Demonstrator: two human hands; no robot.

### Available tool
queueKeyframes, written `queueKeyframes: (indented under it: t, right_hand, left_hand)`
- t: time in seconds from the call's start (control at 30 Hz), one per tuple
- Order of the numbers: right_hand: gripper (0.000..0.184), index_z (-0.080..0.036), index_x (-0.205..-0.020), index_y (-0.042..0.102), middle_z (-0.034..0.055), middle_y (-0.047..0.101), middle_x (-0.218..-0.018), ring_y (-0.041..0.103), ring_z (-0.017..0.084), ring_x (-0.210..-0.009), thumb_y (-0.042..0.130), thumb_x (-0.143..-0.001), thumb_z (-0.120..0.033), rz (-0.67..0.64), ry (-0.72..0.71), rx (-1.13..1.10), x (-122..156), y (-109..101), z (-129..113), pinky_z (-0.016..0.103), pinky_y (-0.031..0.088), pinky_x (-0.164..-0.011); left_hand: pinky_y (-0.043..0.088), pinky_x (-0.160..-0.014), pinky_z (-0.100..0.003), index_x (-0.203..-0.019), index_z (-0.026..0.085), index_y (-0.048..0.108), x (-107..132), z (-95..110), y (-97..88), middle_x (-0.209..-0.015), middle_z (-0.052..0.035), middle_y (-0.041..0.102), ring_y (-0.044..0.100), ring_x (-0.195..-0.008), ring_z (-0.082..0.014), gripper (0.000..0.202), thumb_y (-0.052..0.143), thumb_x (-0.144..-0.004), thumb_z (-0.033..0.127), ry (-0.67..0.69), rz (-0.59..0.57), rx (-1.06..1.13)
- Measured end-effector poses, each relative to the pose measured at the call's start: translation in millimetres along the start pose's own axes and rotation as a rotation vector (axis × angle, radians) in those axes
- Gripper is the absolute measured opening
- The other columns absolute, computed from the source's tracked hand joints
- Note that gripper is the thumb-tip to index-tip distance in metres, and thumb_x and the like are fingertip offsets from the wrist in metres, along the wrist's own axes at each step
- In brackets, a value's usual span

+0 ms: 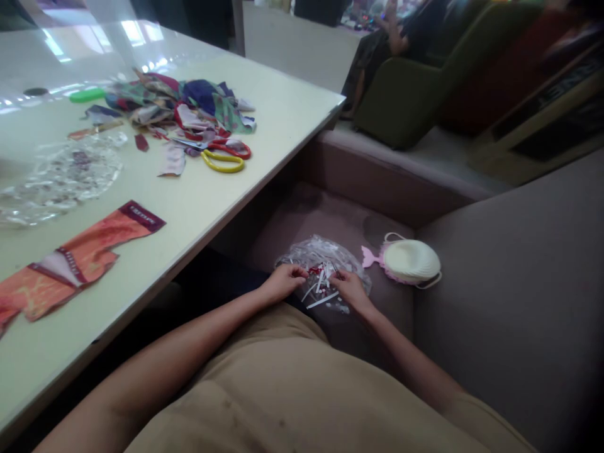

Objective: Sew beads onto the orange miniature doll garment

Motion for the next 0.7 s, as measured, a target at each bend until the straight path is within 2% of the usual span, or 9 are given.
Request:
queueKeyframes:
  t: [0.07, 0.13, 0.2, 0.27, 0.33, 0.4, 0.6, 0.7]
  right_hand:
    - [0.032, -0.015, -0.115, 0.058, 0.0061, 0.061, -0.110, 0.061, 0.016, -0.090, 0.056, -0.092, -0.038, -0.014, 0.025, -0.111, 7.5, 1.3, -2.4, 0.034, 0.054, -0.075]
    - [0.028, -0.015, -0.108, 0.058, 0.0015, 0.062, -0.089, 0.057, 0.009, -0.067, 0.055, -0.092, -0.038, -0.037, 0.043, -0.217, 15.1, 3.8, -7.5, 0.024, 0.051, -0.058]
    - [0.026, -0.016, -0.099, 0.056, -0.0068, 0.050, -0.063, 0.041, 0.004, -0.044, 0.059, -0.088, -0.039, -0.065, 0.049, -0.316, 21.7, 6.9, -15.1, 0.017, 0.036, -0.040]
    - [0.029, -0.019, -0.090, 0.053, -0.0122, 0.034, -0.048, 0.026, 0.003, -0.035, 0.066, -0.079, -0.042, -0.096, 0.044, -0.405, 26.8, 10.3, -23.9, 0.017, 0.021, -0.033]
    - [0.033, -0.021, -0.084, 0.051, -0.0136, 0.029, -0.044, 0.022, 0.003, -0.033, 0.069, -0.071, -0.045, -0.126, 0.035, -0.477, 30.4, 13.5, -31.6, 0.018, 0.015, -0.032]
    - [0.034, -0.021, -0.080, 0.050, -0.0136, 0.029, -0.043, 0.021, 0.003, -0.033, 0.071, -0.067, -0.044, -0.148, 0.025, -0.526, 32.6, 16.2, -37.0, 0.018, 0.014, -0.032]
    - [0.032, -0.021, -0.077, 0.051, -0.0129, 0.033, -0.043, 0.022, 0.002, -0.033, 0.072, -0.064, -0.041, -0.171, 0.013, -0.580, 36.6, 20.0, -40.3, 0.018, 0.012, -0.032]
    - [0.033, -0.021, -0.079, 0.052, -0.0126, 0.033, -0.043, 0.022, 0.003, -0.033, 0.073, -0.064, -0.041, -0.151, 0.016, -0.580, 36.6, 17.5, -38.9, 0.019, 0.011, -0.033]
  left_hand:
    - [0.041, -0.062, -0.024, -0.081, 0.011, 0.069, -12.1, -7.1, 13.3, -0.061, 0.0018, 0.061, 0.052, -0.058, -0.0115, 0.013, 0.061, -0.071, 0.008, -0.068, -0.009, 0.076]
    - [0.042, -0.060, -0.023, -0.083, 0.011, 0.068, -20.1, -10.3, 25.2, -0.062, 0.0011, 0.061, 0.052, -0.056, -0.0105, 0.012, 0.061, -0.073, 0.009, -0.126, -0.030, 0.163]
    - [0.043, -0.058, -0.023, -0.087, 0.011, 0.068, -24.2, -9.5, 34.5, -0.069, -0.0016, 0.065, 0.055, -0.057, -0.0100, 0.013, 0.061, -0.076, 0.011, -0.168, -0.057, 0.255]
    - [0.044, -0.059, -0.022, -0.089, 0.011, 0.069, -25.2, -6.3, 40.0, -0.074, -0.0038, 0.067, 0.058, -0.059, -0.0096, 0.013, 0.061, -0.078, 0.013, -0.190, -0.075, 0.342]
    - [0.046, -0.062, -0.021, -0.089, 0.012, 0.069, -24.6, -3.4, 41.8, -0.074, -0.0038, 0.067, 0.059, -0.061, -0.0085, 0.013, 0.062, -0.079, 0.015, -0.192, -0.073, 0.414]
    - [0.047, -0.065, -0.020, -0.089, 0.012, 0.069, -23.4, -2.7, 41.5, -0.071, -0.0026, 0.065, 0.058, -0.060, -0.0075, 0.011, 0.064, -0.079, 0.015, -0.188, -0.058, 0.467]
    - [0.048, -0.066, -0.021, -0.084, 0.012, 0.067, -23.3, -11.5, 43.2, -0.067, -0.0006, 0.064, 0.059, -0.060, -0.0079, 0.014, 0.072, -0.077, 0.021, -0.200, -0.040, 0.522]
    - [0.050, -0.066, -0.023, -0.085, 0.011, 0.064, -25.6, -16.6, 45.1, -0.072, -0.0002, 0.064, 0.060, -0.063, -0.0086, 0.013, 0.070, -0.080, 0.021, -0.215, -0.041, 0.499]
Point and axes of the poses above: each hand's wrist, its own x-axis away from the middle knuckle, its own y-axis out of the palm, z = x × y, the point moved 7 cm from there along -x, towards the middle knuckle
